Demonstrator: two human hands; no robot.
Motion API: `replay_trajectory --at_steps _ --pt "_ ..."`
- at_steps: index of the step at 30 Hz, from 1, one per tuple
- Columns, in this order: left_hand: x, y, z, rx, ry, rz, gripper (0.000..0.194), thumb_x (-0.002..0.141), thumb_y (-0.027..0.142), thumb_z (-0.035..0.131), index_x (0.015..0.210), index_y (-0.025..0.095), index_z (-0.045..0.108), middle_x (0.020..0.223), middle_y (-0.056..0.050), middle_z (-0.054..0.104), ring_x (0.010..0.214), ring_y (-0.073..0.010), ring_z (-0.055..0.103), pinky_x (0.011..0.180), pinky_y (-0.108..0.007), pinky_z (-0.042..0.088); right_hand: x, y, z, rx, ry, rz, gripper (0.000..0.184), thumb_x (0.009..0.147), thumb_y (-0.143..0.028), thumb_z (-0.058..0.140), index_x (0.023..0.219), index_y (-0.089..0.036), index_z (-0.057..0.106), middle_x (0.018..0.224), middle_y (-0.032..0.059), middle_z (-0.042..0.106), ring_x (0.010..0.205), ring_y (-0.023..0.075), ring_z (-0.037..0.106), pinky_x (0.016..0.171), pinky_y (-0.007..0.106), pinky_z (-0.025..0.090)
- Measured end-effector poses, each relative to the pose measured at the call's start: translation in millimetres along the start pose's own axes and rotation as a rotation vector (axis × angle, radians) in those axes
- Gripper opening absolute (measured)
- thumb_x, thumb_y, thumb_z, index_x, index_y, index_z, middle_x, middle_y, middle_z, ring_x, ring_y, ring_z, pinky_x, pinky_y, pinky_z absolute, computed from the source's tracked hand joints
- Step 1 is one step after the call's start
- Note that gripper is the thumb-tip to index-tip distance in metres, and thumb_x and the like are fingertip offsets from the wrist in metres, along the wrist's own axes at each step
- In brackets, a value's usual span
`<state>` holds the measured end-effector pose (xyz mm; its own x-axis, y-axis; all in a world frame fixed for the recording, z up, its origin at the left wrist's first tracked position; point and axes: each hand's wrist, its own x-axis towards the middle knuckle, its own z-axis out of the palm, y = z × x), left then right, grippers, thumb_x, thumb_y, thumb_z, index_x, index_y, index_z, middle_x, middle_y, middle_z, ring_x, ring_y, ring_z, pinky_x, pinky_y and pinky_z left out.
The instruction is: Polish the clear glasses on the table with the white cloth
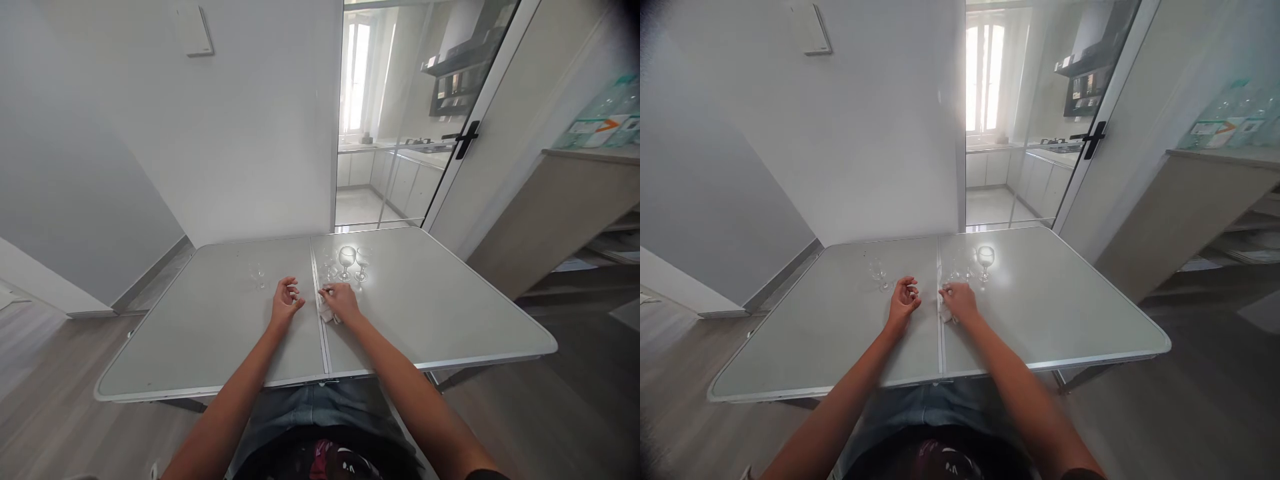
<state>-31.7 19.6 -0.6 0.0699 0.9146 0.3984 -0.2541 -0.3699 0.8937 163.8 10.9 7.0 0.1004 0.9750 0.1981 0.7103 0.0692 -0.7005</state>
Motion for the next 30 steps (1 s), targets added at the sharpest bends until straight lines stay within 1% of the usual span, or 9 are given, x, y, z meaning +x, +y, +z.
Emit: replay_trajectory --at_steps 3,6,13,17,19,22,25,28,30 --pt "-2.0 0.3 -0.9 0.07 0.042 -0.011 0.045 0.073 0.04 0.083 0.109 0.024 0.062 0.104 -0.004 0.054 0.081 -0.0135 0.05 0.072 -0.025 0.043 5.2 9.6 -3.3 -0.045 0.063 0.153 0.022 0.086 -0.038 0.066 0.092 -0.023 0.08 0.101 0.0092 0.078 0.094 0.0251 0.072 0.075 0.029 0.049" --pt "-5.1 3.0 1.1 0.215 0.105 0.025 0.033 0.077 0.042 0.08 0.098 0.023 0.064 0.093 -0.002 0.05 0.076 -0.0139 0.047 0.073 -0.026 0.041 6.8 14.2 -6.3 -0.086 0.088 0.236 0.023 0.086 -0.036 0.065 0.094 -0.022 0.08 0.1 0.0114 0.077 0.092 0.0251 0.072 0.074 0.029 0.049" --pt "-6.0 9.7 6.4 0.242 0.144 0.012 0.03 0.079 0.048 0.077 0.09 0.022 0.066 0.093 -0.003 0.051 0.075 -0.0157 0.046 0.07 -0.028 0.039 9.8 19.4 -7.3 -0.14 0.109 0.303 0.028 0.083 -0.039 0.065 0.098 -0.02 0.079 0.099 0.0143 0.076 0.09 0.0277 0.072 0.073 0.032 0.051" --pt "-8.4 15.9 7.4 0.27 0.127 0.033 0.028 0.08 0.047 0.076 0.089 0.022 0.065 0.09 -0.003 0.051 0.074 -0.0164 0.046 0.071 -0.029 0.039 10.1 18.6 -9.0 -0.15 0.097 0.315 0.028 0.079 -0.03 0.065 0.103 -0.022 0.079 0.099 0.0132 0.076 0.09 0.0274 0.072 0.073 0.031 0.051" --pt "-10.5 19.6 6.2 0.292 0.162 0.079 0.028 0.079 0.045 0.077 0.089 0.023 0.063 0.086 -0.002 0.049 0.074 -0.017 0.045 0.073 -0.03 0.039 10.2 17.4 -10.5 -0.153 0.095 0.325 0.031 0.079 -0.026 0.064 0.105 -0.022 0.079 0.099 0.0133 0.076 0.09 0.0279 0.072 0.073 0.031 0.051" --pt "-11.0 22.8 1.2 0.409 0.3 0.19 0.029 0.079 0.042 0.077 0.089 0.023 0.057 0.083 -0.001 0.046 0.076 -0.0182 0.044 0.077 -0.031 0.039 11.3 17.0 -11.7 -0.141 0.103 0.315 0.03 0.08 -0.027 0.062 0.104 -0.021 0.079 0.098 0.0141 0.076 0.091 0.029 0.071 0.073 0.033 0.051" --pt "-5.8 22.2 -7.3 0.583 0.49 0.273 0.027 0.084 0.041 0.072 0.092 0.023 0.053 0.088 -0.002 0.045 0.083 -0.0197 0.044 0.084 -0.034 0.038 13.4 19.1 -11.0 -0.12 0.119 0.298 0.031 0.08 -0.028 0.062 0.105 -0.021 0.079 0.099 0.0142 0.076 0.092 0.0293 0.071 0.073 0.033 0.051" --pt "2.1 19.6 -17.7 0.694 0.702 0.302 0.029 0.085 0.038 0.071 0.098 0.022 0.05 0.097 -0.003 0.045 0.087 -0.0195 0.044 0.089 -0.037 0.038 15.7 22.0 -9.0 -0.117 0.126 0.289 0.031 0.08 -0.029 0.061 0.105 -0.021 0.079 0.098 0.0134 0.076 0.092 0.0286 0.071 0.072 0.032 0.05" --pt "6.1 17.8 -24.2 0.737 0.788 0.289 0.034 0.082 0.036 0.073 0.101 0.022 0.048 0.101 -0.003 0.044 0.087 -0.019 0.043 0.09 -0.038 0.038 16.8 22.8 -7.8 -0.116 0.125 0.288 0.031 0.081 -0.03 0.061 0.105 -0.022 0.079 0.097 0.0131 0.077 0.09 0.0282 0.071 0.071 0.031 0.05"
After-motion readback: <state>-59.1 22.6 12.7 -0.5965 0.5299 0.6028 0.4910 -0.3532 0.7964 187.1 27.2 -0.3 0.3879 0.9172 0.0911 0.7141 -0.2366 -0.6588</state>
